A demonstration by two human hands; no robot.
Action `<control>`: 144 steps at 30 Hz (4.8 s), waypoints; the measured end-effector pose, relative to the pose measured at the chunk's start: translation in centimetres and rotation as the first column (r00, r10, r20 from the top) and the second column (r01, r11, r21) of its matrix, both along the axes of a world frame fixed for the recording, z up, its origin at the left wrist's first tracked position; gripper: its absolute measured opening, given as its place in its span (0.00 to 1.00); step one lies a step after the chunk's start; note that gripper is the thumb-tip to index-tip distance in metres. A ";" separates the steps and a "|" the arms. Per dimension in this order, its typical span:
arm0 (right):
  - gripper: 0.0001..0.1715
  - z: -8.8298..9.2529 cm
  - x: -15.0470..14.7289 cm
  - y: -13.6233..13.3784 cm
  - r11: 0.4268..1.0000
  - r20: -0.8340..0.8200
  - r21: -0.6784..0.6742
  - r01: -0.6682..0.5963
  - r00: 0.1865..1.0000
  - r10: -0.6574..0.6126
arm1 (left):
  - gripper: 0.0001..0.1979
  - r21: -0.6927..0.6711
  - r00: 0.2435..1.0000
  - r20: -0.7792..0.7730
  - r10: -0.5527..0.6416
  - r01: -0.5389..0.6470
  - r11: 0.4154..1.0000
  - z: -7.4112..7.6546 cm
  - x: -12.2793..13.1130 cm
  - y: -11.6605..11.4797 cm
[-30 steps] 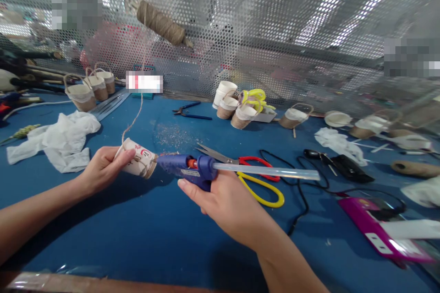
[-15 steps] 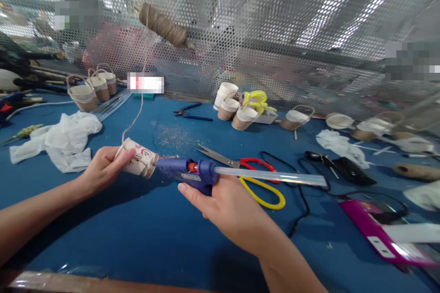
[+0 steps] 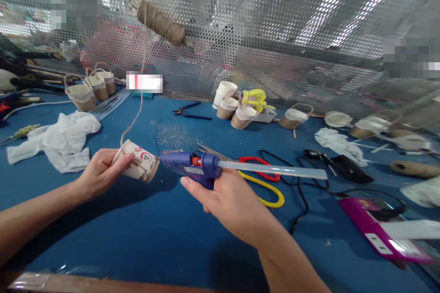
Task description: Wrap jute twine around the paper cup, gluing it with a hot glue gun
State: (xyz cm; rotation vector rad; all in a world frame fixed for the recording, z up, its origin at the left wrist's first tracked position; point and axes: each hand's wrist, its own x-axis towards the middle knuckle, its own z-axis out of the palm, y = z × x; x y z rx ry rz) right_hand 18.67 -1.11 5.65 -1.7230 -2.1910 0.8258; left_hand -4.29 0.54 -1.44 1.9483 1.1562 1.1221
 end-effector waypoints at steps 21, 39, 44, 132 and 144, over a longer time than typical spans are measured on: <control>0.17 0.1 0.1 -0.6 0.996 -0.071 -0.082 -0.020 0.997 0.014 | 0.20 -0.042 0.997 0.063 0.052 -0.049 0.998 -0.2 0.1 0.3; 0.17 0.1 0.5 0.0 0.997 -0.097 -0.074 -0.009 0.995 0.002 | 0.20 0.106 0.999 -0.049 0.020 -0.015 0.994 -0.1 -0.1 -0.1; 0.21 0.2 0.7 -0.1 0.996 -0.083 -0.084 -0.040 0.996 0.033 | 0.20 0.067 0.999 -0.044 0.024 -0.021 0.998 -0.2 -0.1 0.0; 0.19 -0.5 0.9 0.3 0.998 -0.183 -0.070 0.002 0.983 -0.015 | 0.17 0.231 1.000 -0.027 -0.012 0.018 0.973 0.2 0.2 -0.5; 0.19 -0.8 1.1 1.1 0.997 -0.198 -0.083 0.007 0.980 -0.023 | 0.17 0.222 0.999 -0.031 0.007 0.000 0.975 0.1 0.1 -0.5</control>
